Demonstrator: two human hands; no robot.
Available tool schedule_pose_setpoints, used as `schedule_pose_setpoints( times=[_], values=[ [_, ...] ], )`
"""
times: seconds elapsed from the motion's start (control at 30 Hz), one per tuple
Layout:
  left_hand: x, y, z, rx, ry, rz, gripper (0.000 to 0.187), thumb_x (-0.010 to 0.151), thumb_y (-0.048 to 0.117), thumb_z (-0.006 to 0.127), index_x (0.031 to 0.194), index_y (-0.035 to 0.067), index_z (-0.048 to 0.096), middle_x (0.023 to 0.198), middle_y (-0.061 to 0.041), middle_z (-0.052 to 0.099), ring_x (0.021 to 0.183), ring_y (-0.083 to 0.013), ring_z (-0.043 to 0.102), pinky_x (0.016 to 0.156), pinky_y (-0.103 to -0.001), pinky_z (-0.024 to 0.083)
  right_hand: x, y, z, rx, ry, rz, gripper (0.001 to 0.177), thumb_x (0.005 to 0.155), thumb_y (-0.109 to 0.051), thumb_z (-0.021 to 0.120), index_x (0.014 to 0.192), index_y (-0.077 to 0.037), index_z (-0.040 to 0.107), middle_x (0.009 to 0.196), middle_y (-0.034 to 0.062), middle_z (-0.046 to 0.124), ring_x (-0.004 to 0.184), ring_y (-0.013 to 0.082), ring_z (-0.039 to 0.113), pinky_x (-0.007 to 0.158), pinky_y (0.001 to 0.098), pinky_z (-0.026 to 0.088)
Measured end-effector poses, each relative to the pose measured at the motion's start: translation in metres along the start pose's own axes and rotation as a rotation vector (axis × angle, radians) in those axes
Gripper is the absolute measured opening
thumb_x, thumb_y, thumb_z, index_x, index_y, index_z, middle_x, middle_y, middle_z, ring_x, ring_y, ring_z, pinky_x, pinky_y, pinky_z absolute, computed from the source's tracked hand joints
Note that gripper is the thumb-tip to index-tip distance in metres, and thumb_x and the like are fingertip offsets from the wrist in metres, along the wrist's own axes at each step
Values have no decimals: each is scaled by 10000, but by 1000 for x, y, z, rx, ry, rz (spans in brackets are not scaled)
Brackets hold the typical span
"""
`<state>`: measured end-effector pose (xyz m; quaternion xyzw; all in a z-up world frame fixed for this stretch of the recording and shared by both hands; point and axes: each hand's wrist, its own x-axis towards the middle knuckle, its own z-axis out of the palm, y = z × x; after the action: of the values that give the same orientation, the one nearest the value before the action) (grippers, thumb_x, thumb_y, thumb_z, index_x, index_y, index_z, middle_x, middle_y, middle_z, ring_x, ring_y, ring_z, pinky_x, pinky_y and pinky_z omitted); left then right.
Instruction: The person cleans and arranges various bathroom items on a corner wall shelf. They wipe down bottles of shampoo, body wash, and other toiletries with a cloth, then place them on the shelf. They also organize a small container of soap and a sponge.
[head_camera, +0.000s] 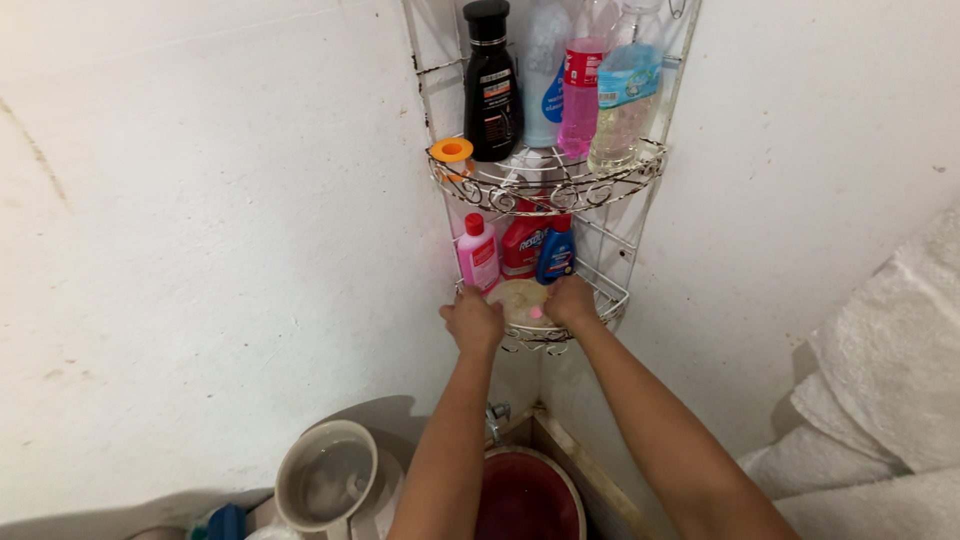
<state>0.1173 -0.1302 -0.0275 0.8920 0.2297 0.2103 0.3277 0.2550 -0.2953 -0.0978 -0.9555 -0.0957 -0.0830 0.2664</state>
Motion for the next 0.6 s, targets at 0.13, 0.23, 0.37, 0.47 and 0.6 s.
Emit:
schedule_pose_setpoints(
  times=[0.13,0.23,0.37,0.47,0.6],
  values=[
    [7,-1,1,60,-27,-10,446,879,275,731,1271,82,641,1226,-129,697,1223,-433,463,1023,-574,374,-15,-14,-13,74,-27,77,389,648,-229,899,988,-84,778,1046,138,752,999,302,724,928,374,560],
    [12,-3,6,82,-63,-23,402,909,293,701,1261,102,663,1186,-130,721,1251,-422,456,1049,-558,365,-17,-16,-15,114,36,68,372,661,-180,872,1003,-70,772,1044,161,753,1001,315,726,930,379,560],
    [17,-6,9,80,-84,-28,461,895,291,703,1320,124,641,1178,-140,716,1258,-418,447,1045,-550,362,-20,-16,-13,179,92,75,329,689,-116,837,1004,-48,769,1043,183,747,1002,331,724,918,393,561],
    [21,-13,11,44,-87,-17,491,885,273,703,1350,134,630,1200,-133,710,1267,-416,440,1058,-549,349,-26,-19,-16,214,112,73,307,685,-86,826,982,-38,767,1026,185,745,995,337,721,905,398,562],
    [23,-22,15,9,-68,3,490,879,259,687,1351,142,629,1228,-113,701,1247,-399,467,1050,-549,364,-31,-24,-22,247,126,87,296,688,-84,828,972,-29,769,1001,194,750,968,336,733,897,397,567]
  ],
)
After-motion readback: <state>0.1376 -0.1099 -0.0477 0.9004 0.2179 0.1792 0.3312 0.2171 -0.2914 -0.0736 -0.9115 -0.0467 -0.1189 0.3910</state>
